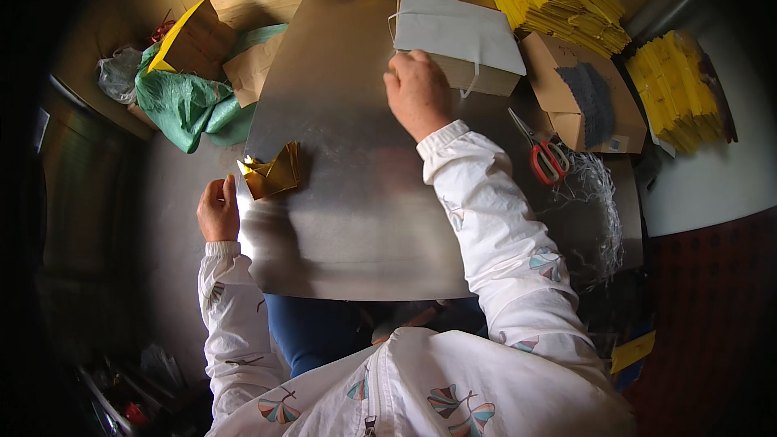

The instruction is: The person folds a gold-colored sheet of paper into a triangular shape by hand on a metal table. They repeatedly crease and adjust the folds to form a compact origami-like object.

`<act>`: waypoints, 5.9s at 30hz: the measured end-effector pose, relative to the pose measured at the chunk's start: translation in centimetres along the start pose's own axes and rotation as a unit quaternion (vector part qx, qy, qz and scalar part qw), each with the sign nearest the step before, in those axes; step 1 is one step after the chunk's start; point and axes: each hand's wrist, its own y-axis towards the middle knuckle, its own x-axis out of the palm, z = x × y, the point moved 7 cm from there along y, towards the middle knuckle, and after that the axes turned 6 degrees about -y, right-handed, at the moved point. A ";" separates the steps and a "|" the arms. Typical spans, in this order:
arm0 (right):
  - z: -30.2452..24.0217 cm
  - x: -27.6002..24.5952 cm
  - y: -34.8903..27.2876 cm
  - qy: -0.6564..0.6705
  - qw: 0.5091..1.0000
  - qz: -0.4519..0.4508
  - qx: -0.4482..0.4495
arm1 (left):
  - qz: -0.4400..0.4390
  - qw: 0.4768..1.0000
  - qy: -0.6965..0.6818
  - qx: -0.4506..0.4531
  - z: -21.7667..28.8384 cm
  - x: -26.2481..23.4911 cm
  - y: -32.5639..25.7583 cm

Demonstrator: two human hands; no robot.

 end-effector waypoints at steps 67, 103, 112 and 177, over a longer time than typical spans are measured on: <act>-3.0 -8.1 -18.0 -0.042 0.935 -0.158 -0.316 | -0.193 0.886 -0.021 0.420 16.6 6.0 -16.2; 8.8 -7.6 -23.3 -0.073 0.962 -0.117 0.237 | -0.156 0.984 -0.078 0.021 10.4 9.2 -16.6; 9.5 -6.4 -22.0 -0.121 0.933 -0.206 0.270 | -0.161 0.986 -0.047 0.013 10.4 9.2 -15.8; 10.0 -5.6 -21.5 -0.138 0.918 -0.239 0.285 | -0.183 0.977 -0.080 -0.068 10.1 9.6 -15.0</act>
